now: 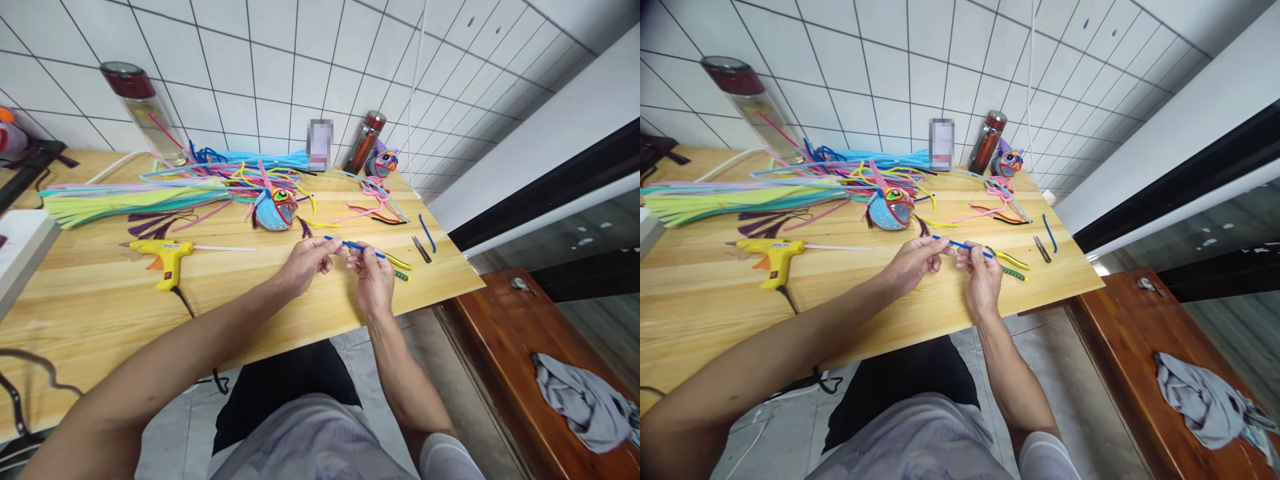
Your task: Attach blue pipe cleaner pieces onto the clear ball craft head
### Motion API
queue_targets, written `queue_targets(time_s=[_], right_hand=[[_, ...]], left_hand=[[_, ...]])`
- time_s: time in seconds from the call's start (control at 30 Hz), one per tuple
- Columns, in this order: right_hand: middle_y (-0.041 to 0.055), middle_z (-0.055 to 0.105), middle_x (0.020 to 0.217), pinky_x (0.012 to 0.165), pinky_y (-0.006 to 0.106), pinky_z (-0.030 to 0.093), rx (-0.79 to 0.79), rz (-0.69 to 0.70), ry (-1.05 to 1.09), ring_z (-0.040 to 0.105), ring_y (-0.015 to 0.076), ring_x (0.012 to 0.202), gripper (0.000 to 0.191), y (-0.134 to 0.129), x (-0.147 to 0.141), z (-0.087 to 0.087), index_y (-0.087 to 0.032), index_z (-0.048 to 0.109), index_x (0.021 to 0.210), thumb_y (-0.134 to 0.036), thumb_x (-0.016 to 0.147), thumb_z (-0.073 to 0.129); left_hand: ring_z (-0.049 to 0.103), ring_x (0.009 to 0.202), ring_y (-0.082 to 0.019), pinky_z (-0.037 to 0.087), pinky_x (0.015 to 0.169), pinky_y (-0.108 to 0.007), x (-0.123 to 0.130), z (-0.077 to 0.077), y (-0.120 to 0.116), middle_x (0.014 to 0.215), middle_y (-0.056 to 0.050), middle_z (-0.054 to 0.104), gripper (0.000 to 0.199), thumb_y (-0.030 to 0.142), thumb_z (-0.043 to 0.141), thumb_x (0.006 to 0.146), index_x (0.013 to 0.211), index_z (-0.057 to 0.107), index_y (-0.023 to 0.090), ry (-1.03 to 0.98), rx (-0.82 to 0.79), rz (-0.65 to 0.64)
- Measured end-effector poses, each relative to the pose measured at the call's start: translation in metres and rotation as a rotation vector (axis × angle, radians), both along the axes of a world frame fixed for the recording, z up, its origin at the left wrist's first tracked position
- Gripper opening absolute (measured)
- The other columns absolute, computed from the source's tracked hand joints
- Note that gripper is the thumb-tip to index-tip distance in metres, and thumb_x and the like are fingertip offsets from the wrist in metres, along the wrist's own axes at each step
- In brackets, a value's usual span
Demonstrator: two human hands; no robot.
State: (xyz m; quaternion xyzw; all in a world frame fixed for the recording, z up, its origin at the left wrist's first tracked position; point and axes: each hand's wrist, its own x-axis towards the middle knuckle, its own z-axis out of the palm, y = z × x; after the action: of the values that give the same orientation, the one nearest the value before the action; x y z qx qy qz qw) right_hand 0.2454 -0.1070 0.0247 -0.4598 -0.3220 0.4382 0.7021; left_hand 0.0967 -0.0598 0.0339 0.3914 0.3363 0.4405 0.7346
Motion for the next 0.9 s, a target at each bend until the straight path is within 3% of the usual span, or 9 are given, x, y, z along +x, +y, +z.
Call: queue_targets(time_s=[0.33,0.57,0.9], right_hand=[[0.0066,0.083,0.097,0.065,0.026,0.059,-0.008,0.033,0.008,0.071,0.0142,0.074,0.041,-0.004,0.006,-0.006,-0.022,0.079,0.105,-0.057,0.084,0.086],[0.0072,0.084,0.094,0.069,0.029,0.060,-0.026,0.064,-0.036,0.071,0.0145,0.070,0.040,-0.007,0.003,-0.009,-0.021,0.080,0.105,-0.057,0.087,0.085],[0.0085,0.084,0.087,0.063,0.028,0.060,-0.133,0.175,-0.108,0.073,0.0166,0.069,0.046,-0.007,0.022,-0.005,-0.020,0.082,0.096,-0.063,0.081,0.087]], left_hand=[[0.048,0.050,-0.005,0.035,0.050,-0.024,0.001,0.006,0.000,0.086,-0.005,0.078,0.044,0.057,0.086,0.073,0.078,0.072,0.016,0.097,0.138,0.129],[0.049,0.052,-0.007,0.037,0.051,-0.025,0.000,0.003,-0.001,0.086,-0.007,0.080,0.045,0.059,0.082,0.075,0.081,0.074,0.015,0.179,0.182,0.085],[0.047,0.051,-0.009,0.039,0.054,-0.024,-0.009,0.017,0.004,0.064,-0.002,0.070,0.030,0.042,0.073,0.084,0.069,0.070,0.017,0.434,0.262,0.014]])
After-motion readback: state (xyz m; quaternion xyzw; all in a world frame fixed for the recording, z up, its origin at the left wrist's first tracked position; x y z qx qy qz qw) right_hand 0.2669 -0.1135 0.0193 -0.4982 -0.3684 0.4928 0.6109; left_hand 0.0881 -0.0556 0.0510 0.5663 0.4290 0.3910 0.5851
